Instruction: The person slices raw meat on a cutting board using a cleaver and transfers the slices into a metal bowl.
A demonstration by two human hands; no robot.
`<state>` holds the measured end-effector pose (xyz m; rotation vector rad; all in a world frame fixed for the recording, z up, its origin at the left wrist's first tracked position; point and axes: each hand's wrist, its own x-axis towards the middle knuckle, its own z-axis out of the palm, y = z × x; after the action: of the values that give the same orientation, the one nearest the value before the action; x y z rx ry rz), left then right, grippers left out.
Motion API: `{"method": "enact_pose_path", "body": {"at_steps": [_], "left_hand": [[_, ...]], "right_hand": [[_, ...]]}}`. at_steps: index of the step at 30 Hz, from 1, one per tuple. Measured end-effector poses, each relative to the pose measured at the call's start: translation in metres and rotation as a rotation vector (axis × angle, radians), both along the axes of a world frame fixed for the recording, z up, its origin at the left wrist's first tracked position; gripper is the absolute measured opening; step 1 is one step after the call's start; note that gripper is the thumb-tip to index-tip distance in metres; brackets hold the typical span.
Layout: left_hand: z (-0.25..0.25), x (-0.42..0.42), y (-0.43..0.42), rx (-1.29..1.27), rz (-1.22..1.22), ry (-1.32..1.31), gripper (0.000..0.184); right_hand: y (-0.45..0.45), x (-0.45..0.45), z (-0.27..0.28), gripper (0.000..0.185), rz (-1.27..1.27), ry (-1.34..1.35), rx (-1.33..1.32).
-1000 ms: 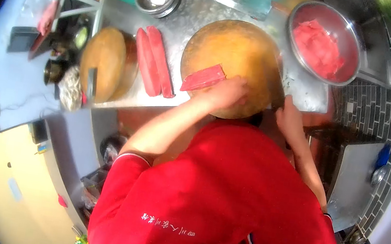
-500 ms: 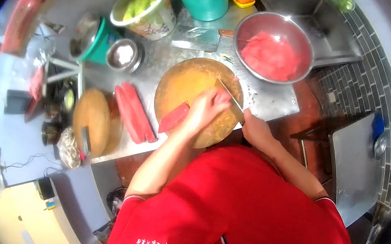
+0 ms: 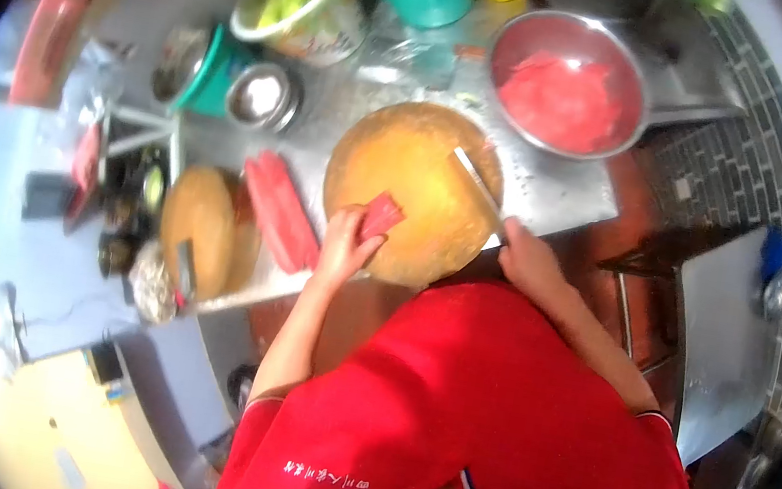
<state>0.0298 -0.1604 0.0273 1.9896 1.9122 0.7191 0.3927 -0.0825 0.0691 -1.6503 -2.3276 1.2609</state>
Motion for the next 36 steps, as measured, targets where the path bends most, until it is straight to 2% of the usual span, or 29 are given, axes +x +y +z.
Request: {"method": "enact_pose_path", "body": {"at_steps": [2, 5, 8, 11, 14, 17, 18, 23, 30, 33, 36], "left_hand": [[-0.023, -0.005, -0.014, 0.066, 0.018, 0.037, 0.048], [-0.023, 0.019, -0.009, 0.121, 0.132, 0.034, 0.044], [-0.03, 0.047, -0.001, 0.103, 0.11, -0.045, 0.043], [-0.007, 0.066, 0.004, 0.044, 0.24, 0.046, 0.04], [-0.003, 0.059, 0.011, 0.213, 0.193, -0.022, 0.038], [-0.016, 0.051, 0.025, 0.118, 0.016, -0.226, 0.029], [-0.018, 0.048, 0.031, 0.106, -0.053, -0.197, 0.029], [-0.023, 0.043, 0.039, 0.093, -0.064, -0.282, 0.029], [-0.026, 0.044, 0.044, 0.113, -0.012, -0.272, 0.026], [-0.03, 0.041, 0.045, 0.082, -0.034, -0.266, 0.031], [-0.03, 0.04, 0.045, 0.092, -0.043, -0.272, 0.03]], "right_hand": [[0.001, -0.004, -0.009, 0.029, 0.029, -0.014, 0.044], [0.004, -0.02, 0.006, 0.025, 0.127, 0.0, 0.072], [0.01, -0.054, 0.02, 0.021, 0.236, 0.051, 0.148], [0.018, -0.084, 0.002, 0.024, 0.306, -0.026, 0.167], [0.019, -0.087, -0.008, 0.025, 0.32, 0.001, 0.213], [0.022, -0.086, -0.001, 0.026, 0.316, -0.082, 0.097], [0.022, -0.086, 0.001, 0.025, 0.318, -0.074, 0.116], [0.024, -0.099, 0.02, 0.02, 0.342, -0.075, 0.136], [0.0, -0.11, 0.087, 0.021, 0.274, -0.245, 0.032], [-0.002, -0.102, 0.079, 0.022, 0.259, -0.25, -0.031], [-0.007, -0.097, 0.074, 0.022, 0.289, -0.233, 0.029]]}}
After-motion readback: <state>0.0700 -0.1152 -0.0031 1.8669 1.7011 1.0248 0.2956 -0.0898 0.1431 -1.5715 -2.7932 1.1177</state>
